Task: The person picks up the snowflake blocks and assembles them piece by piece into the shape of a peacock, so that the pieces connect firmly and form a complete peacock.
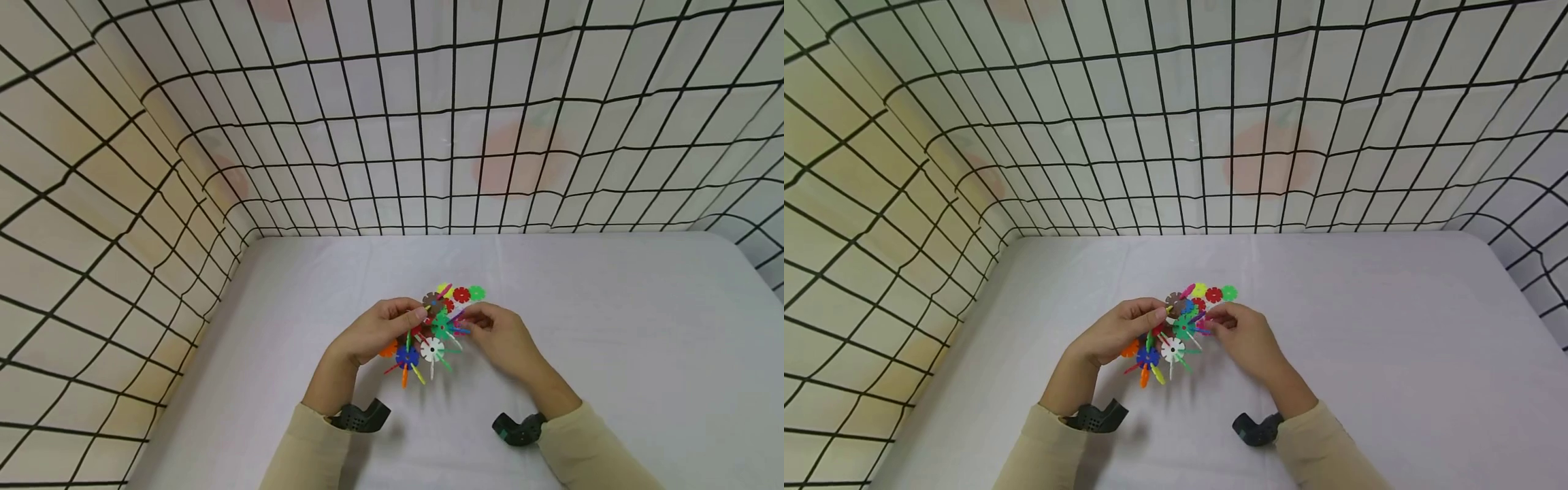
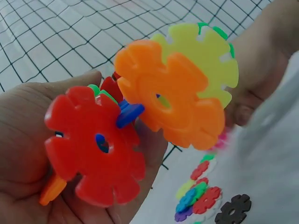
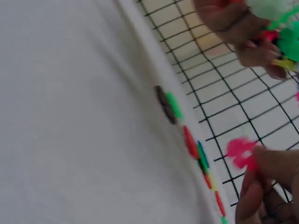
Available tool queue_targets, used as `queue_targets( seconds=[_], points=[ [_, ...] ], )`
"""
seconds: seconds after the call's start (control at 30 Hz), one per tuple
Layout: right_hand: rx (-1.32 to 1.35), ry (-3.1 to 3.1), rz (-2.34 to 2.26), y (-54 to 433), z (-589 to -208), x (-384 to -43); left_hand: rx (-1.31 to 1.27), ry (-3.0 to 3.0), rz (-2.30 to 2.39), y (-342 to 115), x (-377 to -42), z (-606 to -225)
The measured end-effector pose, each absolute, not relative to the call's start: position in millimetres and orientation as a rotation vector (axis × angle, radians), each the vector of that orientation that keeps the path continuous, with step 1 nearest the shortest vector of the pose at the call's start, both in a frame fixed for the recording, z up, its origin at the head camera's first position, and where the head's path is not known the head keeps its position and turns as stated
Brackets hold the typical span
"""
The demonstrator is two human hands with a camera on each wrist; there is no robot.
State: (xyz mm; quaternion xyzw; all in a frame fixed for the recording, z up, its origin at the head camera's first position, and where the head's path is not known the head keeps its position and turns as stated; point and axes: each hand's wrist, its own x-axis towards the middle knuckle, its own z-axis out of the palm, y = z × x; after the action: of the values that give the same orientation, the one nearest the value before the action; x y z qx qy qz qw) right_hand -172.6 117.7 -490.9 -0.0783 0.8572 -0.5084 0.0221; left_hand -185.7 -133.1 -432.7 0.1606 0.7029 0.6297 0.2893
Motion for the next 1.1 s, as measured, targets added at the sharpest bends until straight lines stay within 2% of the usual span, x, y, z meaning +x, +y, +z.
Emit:
queue_targets(
  seconds=[0.13, 0.27, 0.53, 1.1],
  points=[
    [-0.277, 2.480, -1.963, 125.9, -480.6, -173.9, 0.431, 1.879, 1.663, -130.6, -185.2, -434.2],
    [-0.445, 2.376, -2.143, 130.0, -476.0, -173.4, 0.442, 1.880, 1.640, -126.2, -185.0, -437.1],
    [-0.588, 2.458, -2.111, 132.5, -475.4, -172.5, 0.436, 1.873, 1.631, -121.2, -184.7, -439.9],
    [-0.666, 2.550, -2.070, 131.1, -475.9, -170.9, 0.465, 1.853, 1.637, -117.7, -186.2, -446.3]
  ],
)
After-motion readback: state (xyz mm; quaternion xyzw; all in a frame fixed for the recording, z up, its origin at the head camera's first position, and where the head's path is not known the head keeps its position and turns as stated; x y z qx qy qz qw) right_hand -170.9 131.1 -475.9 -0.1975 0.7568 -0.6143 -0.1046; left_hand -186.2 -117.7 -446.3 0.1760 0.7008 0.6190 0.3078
